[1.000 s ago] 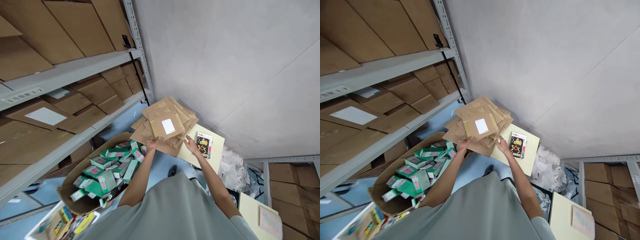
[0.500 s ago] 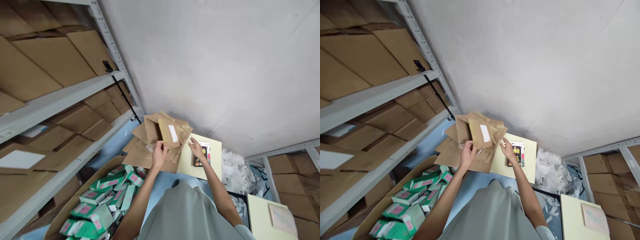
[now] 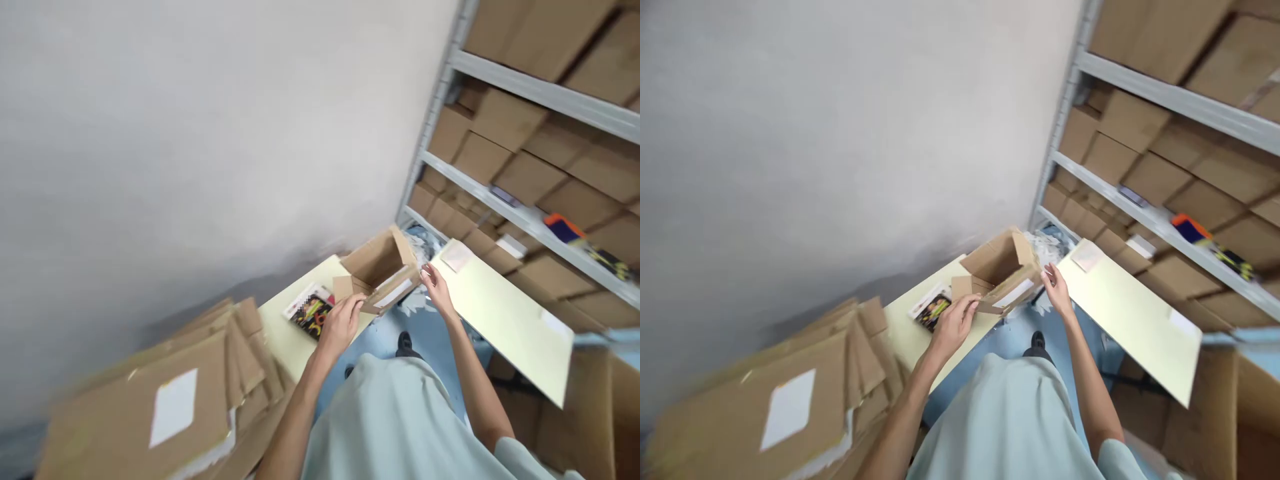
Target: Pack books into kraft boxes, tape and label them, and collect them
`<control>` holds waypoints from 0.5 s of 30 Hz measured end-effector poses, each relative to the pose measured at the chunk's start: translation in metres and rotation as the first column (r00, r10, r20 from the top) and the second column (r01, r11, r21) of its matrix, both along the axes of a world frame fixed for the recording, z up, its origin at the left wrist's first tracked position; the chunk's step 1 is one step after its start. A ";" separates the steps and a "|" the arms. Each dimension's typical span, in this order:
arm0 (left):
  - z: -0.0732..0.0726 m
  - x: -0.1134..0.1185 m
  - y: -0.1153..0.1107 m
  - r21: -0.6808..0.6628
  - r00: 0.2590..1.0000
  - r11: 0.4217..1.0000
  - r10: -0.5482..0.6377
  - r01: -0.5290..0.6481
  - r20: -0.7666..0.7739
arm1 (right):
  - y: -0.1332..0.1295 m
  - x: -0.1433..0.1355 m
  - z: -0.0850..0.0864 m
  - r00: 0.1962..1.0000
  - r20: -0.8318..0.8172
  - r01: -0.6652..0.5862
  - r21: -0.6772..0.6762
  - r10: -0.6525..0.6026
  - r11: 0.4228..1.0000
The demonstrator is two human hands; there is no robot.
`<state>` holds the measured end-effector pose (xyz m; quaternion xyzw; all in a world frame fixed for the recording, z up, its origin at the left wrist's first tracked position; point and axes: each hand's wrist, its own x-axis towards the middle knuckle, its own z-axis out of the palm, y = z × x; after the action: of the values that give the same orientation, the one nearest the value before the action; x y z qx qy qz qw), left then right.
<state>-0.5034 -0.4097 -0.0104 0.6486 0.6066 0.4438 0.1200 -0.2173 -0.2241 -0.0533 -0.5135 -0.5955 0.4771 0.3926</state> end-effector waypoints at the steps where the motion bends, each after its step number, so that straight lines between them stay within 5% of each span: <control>1: 0.000 0.019 0.021 0.004 0.995 0.995 -0.096 0.096 -0.017 | -0.002 0.029 0.004 0.997 -0.028 0.071 -0.041 -0.072 0.997; 7: -0.009 0.154 0.127 -0.024 0.856 0.868 -0.494 0.497 -0.151 | -0.028 0.179 0.003 0.914 -0.077 0.357 -0.307 -0.397 0.882; 15: -0.031 0.305 0.259 -0.019 0.697 0.727 -0.666 0.687 -0.268 | -0.003 0.319 -0.030 0.804 -0.136 0.479 -0.428 -0.579 0.766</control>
<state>-0.1982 -0.1511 -0.0411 0.8819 0.3170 0.3056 0.1684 0.1014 -0.2273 -0.0835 -0.6593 -0.2661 0.5126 0.4814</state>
